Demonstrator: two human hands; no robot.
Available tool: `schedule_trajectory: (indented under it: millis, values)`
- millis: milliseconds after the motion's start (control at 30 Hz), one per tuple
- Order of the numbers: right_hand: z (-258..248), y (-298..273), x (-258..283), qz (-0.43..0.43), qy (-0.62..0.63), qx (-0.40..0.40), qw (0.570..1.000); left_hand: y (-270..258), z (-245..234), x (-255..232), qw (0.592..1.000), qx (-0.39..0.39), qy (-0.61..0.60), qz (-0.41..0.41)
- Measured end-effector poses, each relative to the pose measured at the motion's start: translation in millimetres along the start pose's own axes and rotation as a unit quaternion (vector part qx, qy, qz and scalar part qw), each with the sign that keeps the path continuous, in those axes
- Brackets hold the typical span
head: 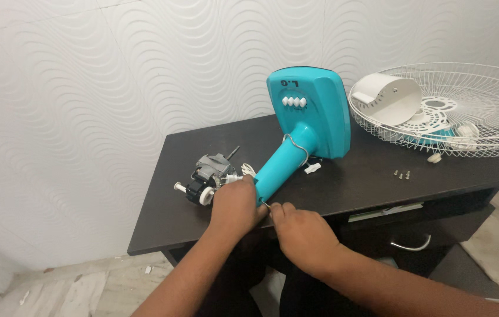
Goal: The person uses a screwdriver to tighten screws on the base of a disassembled teal fan. They then attach the fan motor to the base and secure it with screws. The fan cage and blades remain disassembled on the table.
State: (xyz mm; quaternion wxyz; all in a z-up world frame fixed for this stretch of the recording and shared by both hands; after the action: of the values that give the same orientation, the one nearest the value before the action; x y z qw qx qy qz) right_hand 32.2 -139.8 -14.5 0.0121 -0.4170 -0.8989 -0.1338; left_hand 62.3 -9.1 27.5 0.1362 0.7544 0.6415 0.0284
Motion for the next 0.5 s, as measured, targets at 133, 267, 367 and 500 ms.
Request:
schedule_trajectory:
  millis: [133, 267, 367, 500]
  values:
    - [3.4, 7.9, -12.5, 0.073, 0.210, -0.043, 0.974, -2.4, -0.2, -1.0, 1.000, -0.007, -0.006, 0.014]
    - [20.3, 15.9, -27.3, 0.165, 0.488, 0.033, 0.857, -2.2, -1.8, -2.3, 0.999, -0.026, 0.008, 0.018]
    - [21.4, 11.8, -25.6, 0.185, 0.578, 0.046, 0.793, -1.3, 0.2, -3.3, 1.000, -0.018, 0.014, 0.012]
    - [-2.1, 8.2, -23.5, 0.151, 0.338, 0.051, 0.928, -4.0, 0.7, -4.9, 1.000, -0.018, 0.018, 0.015]
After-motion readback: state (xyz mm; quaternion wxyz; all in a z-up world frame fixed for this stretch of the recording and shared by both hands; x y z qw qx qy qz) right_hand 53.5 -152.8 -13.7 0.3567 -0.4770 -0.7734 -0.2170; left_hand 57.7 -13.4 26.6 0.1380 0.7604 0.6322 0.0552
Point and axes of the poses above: each hand's wrist, its own y-axis towards the middle knuckle, its own z-axis out of the palm, x = y × z, the point moved 6 cm from there along y, towards the middle knuckle, and after that the axes turned 10 degrees about x, right-handed, at the moved point
